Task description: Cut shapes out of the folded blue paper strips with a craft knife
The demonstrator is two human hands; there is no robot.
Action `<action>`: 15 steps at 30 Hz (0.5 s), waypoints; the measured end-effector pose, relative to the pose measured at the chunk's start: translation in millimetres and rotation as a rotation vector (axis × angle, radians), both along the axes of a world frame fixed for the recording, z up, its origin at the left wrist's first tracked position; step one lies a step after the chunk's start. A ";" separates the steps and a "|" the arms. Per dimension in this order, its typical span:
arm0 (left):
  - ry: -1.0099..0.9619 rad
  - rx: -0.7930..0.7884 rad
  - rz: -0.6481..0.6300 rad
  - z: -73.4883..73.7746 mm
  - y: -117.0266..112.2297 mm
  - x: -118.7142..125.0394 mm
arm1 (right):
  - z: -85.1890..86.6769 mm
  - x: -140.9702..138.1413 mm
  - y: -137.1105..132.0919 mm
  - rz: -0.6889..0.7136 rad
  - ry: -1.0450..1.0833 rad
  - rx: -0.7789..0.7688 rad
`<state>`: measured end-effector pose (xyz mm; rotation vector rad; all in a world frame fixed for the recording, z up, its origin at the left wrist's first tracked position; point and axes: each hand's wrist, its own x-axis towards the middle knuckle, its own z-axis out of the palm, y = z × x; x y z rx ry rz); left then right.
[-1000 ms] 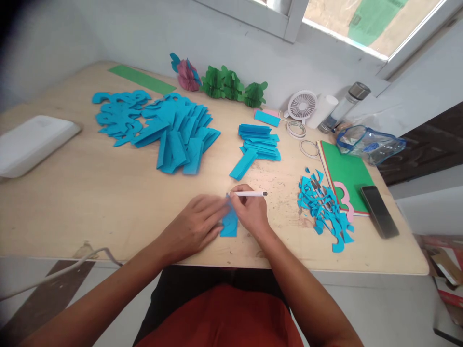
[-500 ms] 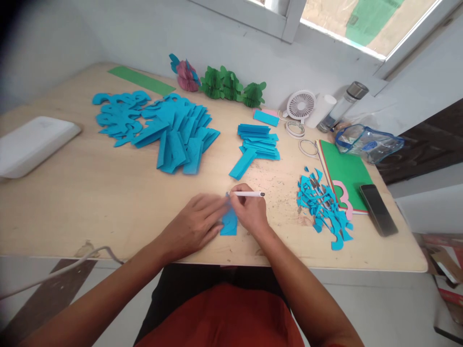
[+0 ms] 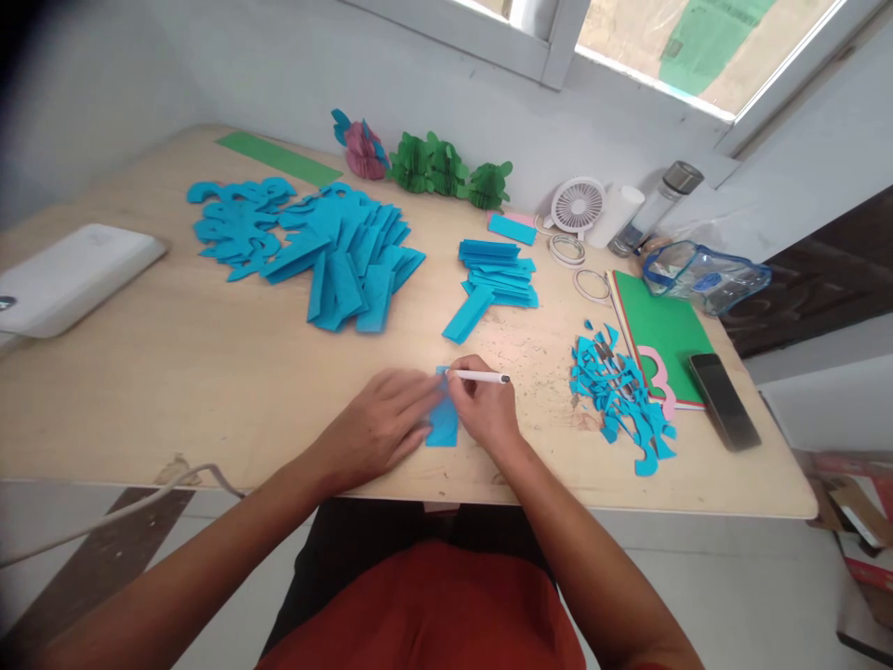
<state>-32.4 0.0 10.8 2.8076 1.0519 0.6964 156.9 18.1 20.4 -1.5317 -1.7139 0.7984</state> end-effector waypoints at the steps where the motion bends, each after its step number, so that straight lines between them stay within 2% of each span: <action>1: -0.001 0.002 -0.001 0.1 -0.1 -0.1 | -0.1 0.3 -0.9 -0.006 -0.001 0.002; 15: -0.007 0.012 0.000 -0.6 0.1 0.3 | -1.2 6.2 -16.4 -0.032 -0.022 0.005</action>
